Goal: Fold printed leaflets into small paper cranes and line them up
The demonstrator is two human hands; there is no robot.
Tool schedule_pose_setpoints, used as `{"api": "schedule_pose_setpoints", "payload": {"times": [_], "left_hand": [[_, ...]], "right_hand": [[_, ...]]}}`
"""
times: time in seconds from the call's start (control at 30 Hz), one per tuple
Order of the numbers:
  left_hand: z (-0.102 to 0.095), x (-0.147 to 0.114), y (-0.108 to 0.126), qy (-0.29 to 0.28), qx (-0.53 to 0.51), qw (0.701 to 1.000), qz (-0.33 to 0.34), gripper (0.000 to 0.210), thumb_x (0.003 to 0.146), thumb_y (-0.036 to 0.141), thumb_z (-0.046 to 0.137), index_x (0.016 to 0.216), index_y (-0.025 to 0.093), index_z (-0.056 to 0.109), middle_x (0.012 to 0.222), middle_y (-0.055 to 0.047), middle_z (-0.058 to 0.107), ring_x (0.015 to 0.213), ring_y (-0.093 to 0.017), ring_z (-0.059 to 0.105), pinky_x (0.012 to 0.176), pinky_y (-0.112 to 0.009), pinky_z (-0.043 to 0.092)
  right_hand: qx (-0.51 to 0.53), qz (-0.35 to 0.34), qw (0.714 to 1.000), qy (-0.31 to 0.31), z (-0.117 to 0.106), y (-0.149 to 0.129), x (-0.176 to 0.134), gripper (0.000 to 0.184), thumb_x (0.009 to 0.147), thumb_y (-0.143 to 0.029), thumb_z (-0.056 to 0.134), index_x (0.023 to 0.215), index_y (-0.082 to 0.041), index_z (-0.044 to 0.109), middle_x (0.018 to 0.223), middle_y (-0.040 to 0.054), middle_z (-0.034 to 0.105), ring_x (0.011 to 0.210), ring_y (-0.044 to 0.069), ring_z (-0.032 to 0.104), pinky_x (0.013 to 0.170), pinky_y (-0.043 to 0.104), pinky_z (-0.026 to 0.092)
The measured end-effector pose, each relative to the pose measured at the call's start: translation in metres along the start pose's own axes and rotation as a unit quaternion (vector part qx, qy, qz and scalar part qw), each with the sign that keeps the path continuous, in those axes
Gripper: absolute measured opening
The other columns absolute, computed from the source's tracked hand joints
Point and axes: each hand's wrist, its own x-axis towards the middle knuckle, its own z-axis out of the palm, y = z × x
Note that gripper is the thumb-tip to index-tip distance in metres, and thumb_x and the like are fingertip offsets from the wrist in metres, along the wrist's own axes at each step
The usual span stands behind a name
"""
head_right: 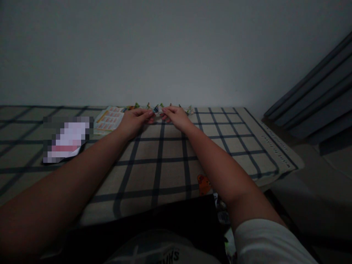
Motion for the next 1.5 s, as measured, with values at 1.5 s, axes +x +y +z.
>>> {"api": "schedule_pose_setpoints", "payload": {"times": [1.5], "left_hand": [[-0.005,0.001,-0.006,-0.038,0.071,0.996,-0.032,0.038,0.06,0.039,0.092,0.086,0.015,0.077,0.074,-0.004,0.074,0.065,-0.014,0.065,0.067,-0.027,0.051]], "right_hand": [[-0.06,-0.046,0.996,-0.045,0.001,0.001,-0.002,0.018,0.087,-0.023,0.074,0.102,-0.014,0.079,0.098,0.0076,0.078,0.075,0.013,0.068,0.072,0.026,0.06]]}}
